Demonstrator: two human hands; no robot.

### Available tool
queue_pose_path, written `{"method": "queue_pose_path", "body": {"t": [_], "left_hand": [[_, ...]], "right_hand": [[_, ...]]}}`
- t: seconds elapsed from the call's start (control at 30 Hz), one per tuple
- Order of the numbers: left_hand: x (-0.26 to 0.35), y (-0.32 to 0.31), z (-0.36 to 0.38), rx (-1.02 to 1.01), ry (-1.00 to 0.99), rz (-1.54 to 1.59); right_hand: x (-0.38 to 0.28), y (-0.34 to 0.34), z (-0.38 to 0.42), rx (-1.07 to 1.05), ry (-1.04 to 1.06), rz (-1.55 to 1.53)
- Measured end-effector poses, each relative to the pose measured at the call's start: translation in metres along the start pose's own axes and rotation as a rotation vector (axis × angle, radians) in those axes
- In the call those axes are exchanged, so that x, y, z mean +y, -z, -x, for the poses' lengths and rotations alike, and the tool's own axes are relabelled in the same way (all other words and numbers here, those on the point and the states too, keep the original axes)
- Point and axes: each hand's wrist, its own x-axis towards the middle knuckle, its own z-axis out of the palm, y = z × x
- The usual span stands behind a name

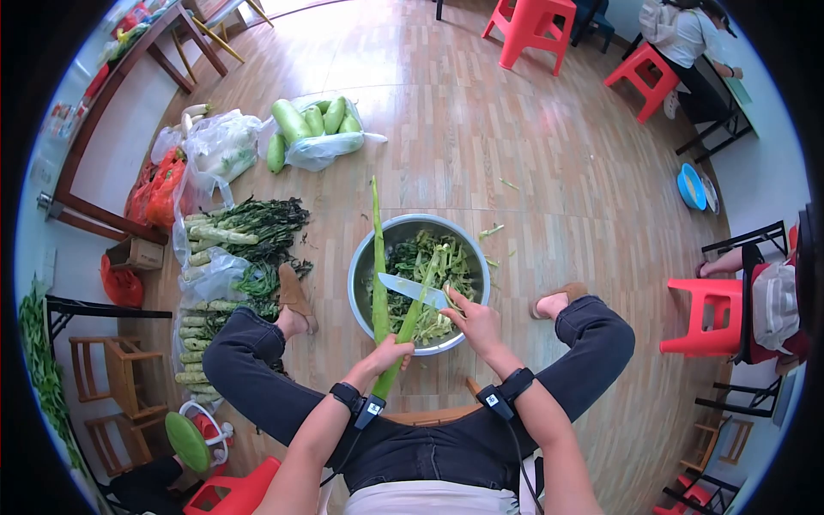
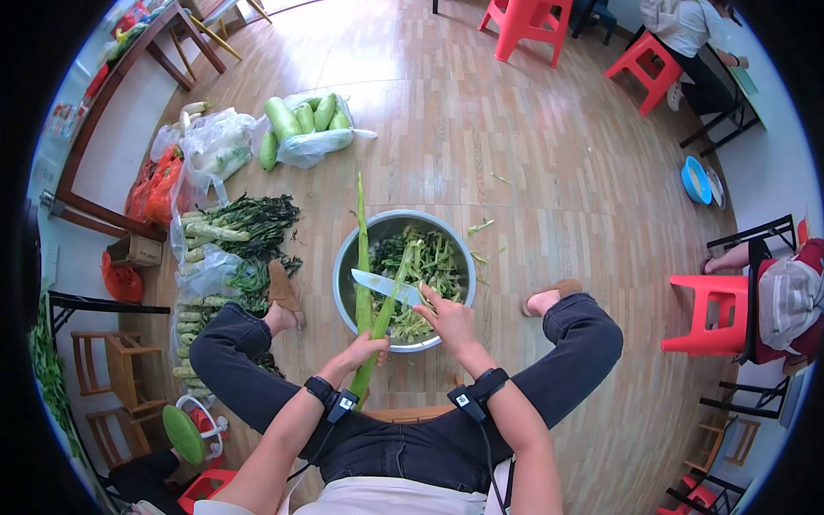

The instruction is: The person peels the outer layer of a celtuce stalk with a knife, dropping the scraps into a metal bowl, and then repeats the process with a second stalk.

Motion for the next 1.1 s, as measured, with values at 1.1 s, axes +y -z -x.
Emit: {"method": "queue_pose_path", "body": {"t": [1.1], "left_hand": [[0.001, -0.002, -0.006, 0.128, -0.201, 0.008]], "right_hand": [[0.012, 0.003, -0.003, 0.115, -0.29, -0.368]]}}
